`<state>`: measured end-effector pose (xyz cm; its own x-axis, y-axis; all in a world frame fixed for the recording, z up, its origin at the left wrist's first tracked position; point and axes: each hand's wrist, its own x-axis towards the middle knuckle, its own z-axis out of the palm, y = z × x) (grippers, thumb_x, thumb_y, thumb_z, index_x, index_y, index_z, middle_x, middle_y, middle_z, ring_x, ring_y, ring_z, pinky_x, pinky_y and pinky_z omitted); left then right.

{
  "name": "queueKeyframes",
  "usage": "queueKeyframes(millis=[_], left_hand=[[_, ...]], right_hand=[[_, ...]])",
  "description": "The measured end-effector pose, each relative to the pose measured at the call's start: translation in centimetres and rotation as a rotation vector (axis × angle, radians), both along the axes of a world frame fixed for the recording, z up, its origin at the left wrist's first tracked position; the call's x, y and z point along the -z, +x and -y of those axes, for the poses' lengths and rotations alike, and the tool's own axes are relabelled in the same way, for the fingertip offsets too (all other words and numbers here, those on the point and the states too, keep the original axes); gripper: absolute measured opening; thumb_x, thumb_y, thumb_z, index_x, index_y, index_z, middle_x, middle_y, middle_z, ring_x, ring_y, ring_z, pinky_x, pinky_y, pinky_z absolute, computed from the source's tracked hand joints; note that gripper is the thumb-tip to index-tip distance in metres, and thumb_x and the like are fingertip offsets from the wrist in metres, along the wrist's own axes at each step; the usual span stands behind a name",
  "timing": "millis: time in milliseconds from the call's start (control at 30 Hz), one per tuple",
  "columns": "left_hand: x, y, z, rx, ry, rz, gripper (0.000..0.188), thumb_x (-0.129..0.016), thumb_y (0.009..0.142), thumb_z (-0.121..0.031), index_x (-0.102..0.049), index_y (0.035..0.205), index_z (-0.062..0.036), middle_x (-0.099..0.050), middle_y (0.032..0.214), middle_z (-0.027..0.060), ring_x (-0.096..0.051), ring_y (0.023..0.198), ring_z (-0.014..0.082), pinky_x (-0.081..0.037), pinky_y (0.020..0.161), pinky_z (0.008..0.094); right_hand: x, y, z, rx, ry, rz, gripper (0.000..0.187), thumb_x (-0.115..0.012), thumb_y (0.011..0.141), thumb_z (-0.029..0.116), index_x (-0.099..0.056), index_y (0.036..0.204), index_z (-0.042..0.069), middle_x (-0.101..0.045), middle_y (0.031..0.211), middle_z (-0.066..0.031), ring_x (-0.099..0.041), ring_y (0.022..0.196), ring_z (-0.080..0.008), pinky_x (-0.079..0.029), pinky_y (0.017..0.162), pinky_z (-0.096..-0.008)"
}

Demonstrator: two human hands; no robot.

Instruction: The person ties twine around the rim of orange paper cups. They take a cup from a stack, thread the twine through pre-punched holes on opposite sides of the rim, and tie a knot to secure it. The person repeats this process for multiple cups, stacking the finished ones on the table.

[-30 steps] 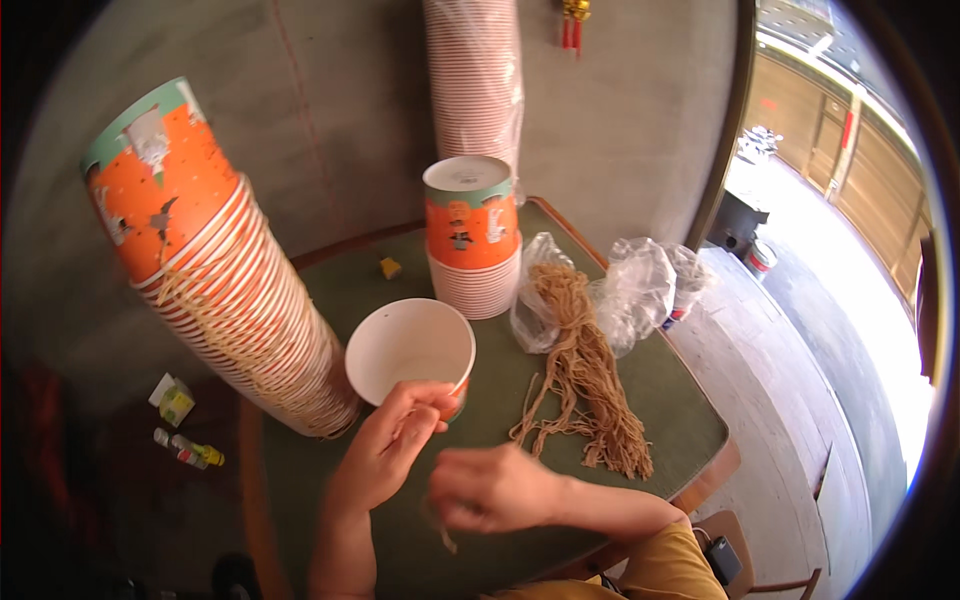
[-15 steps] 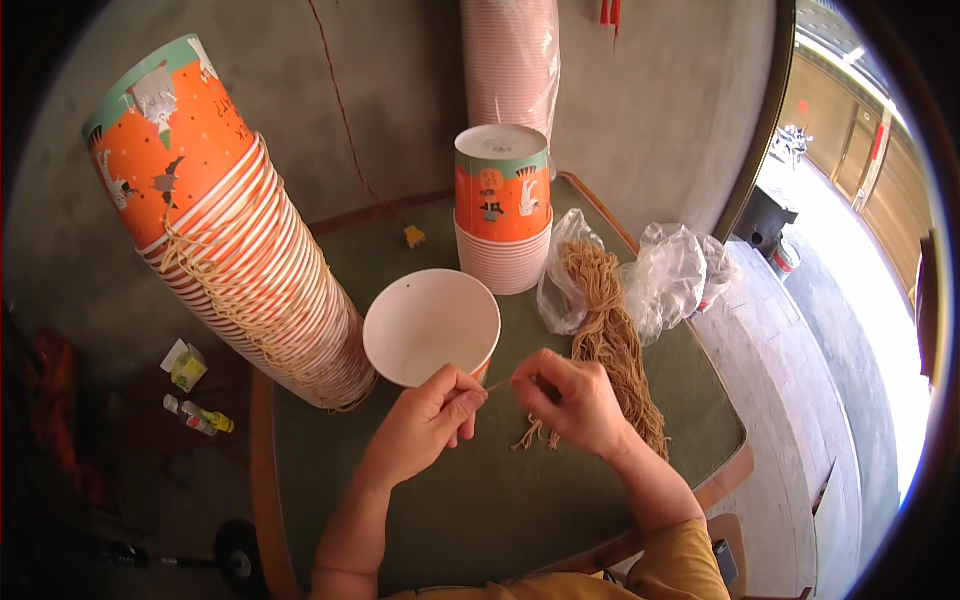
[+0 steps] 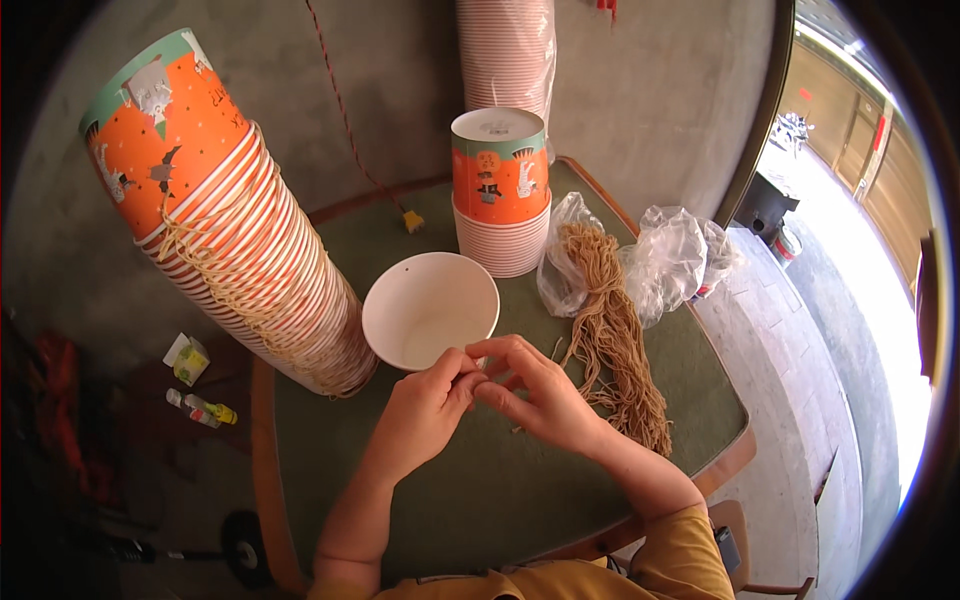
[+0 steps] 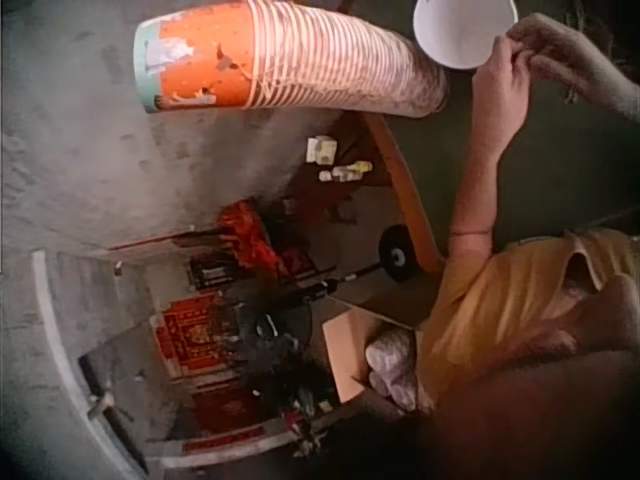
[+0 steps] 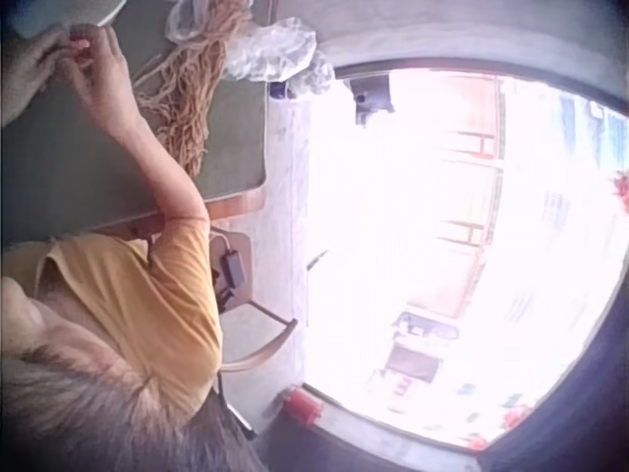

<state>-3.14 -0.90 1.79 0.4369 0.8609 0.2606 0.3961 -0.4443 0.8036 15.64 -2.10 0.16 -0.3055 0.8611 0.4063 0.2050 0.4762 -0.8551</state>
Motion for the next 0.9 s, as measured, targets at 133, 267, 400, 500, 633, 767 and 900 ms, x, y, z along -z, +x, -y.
queueKeyframes(millis=[133,267,400,500,633,767,900], left_hand=[[0.3,-0.2,-0.5,-0.007,0.050,-0.054,0.012,-0.054,0.101,-0.014,-0.053,0.099,-0.0023,-0.062,0.074,0.0096,-0.061,0.063,0.0230,-0.049,0.059,0.0327],[-0.5,-0.3,-0.3,-0.002,-0.056,-0.036,0.015,-0.054,0.102,-0.016,-0.055,0.095,-0.0025,-0.061,0.072,0.0044,-0.056,0.059,0.0129,-0.047,0.056,0.0275],[-0.3,-0.7,-0.5,-0.016,-0.066,-0.053,0.015,-0.053,0.102,-0.016,-0.055,0.094,-0.0024,-0.060,0.071,0.0039,-0.056,0.060,0.0121,-0.047,0.057,0.0272],[-0.9,-0.9,-0.3,-0.051,-0.114,-0.039,0.012,-0.057,0.099,-0.012,-0.053,0.096,-0.0018,-0.060,0.072,0.0101,-0.059,0.061,0.0202,-0.048,0.060,0.0330],[-0.9,-1.9,-1.2,-0.121,0.126,0.056,0.007,-0.062,0.092,-0.003,-0.056,0.097,-0.0031,-0.060,0.082,0.0092,-0.060,0.069,0.0218,-0.048,0.066,0.0337],[-0.9,-1.9,-2.0,-0.107,0.548,-0.266,0.016,-0.063,0.086,0.000,-0.057,0.100,-0.0045,-0.060,0.089,0.0082,-0.060,0.079,0.0267,-0.049,0.075,0.0383],[-0.2,-1.8,-2.0,-0.022,0.466,-0.360,0.022,-0.063,0.084,0.003,-0.060,0.106,-0.0027,-0.062,0.094,0.0090,-0.062,0.082,0.0274,-0.050,0.075,0.0368]], right_hand=[[0.2,0.1,-0.1,0.034,-0.088,0.055,0.023,-0.063,0.097,0.016,-0.061,0.113,0.001,-0.061,0.094,-0.0072,-0.056,0.073,-0.0133,-0.048,0.065,-0.0298],[0.1,0.2,-0.2,0.090,-0.050,0.079,0.013,-0.063,0.094,0.012,-0.062,0.099,0.000,-0.060,0.077,-0.0080,-0.057,0.065,-0.0115,-0.048,0.062,-0.0300],[0.4,0.4,-0.2,0.099,-0.194,0.032,0.007,-0.061,0.090,0.007,-0.059,0.094,0.001,-0.054,0.064,-0.0030,-0.050,0.058,-0.0075,-0.044,0.056,-0.0277],[1.0,0.2,-0.5,0.105,-0.152,-0.023,0.006,-0.061,0.090,0.008,-0.058,0.092,0.002,-0.050,0.061,-0.0004,-0.046,0.055,-0.0055,-0.041,0.052,-0.0263],[1.4,-0.2,-0.4,0.210,-0.105,0.019,0.009,-0.063,0.090,0.010,-0.059,0.092,0.003,-0.050,0.058,-0.0013,-0.047,0.053,-0.0066,-0.042,0.052,-0.0268],[2.2,-0.4,-0.8,0.255,-0.095,0.066,0.011,-0.066,0.089,0.013,-0.060,0.092,0.004,-0.053,0.055,-0.0046,-0.052,0.051,-0.0112,-0.045,0.053,-0.0293],[2.8,-0.7,-0.9,0.295,0.043,0.087,0.009,-0.068,0.086,0.010,-0.062,0.092,0.006,-0.059,0.065,-0.0056,-0.057,0.052,-0.0157,-0.047,0.053,-0.0312]])
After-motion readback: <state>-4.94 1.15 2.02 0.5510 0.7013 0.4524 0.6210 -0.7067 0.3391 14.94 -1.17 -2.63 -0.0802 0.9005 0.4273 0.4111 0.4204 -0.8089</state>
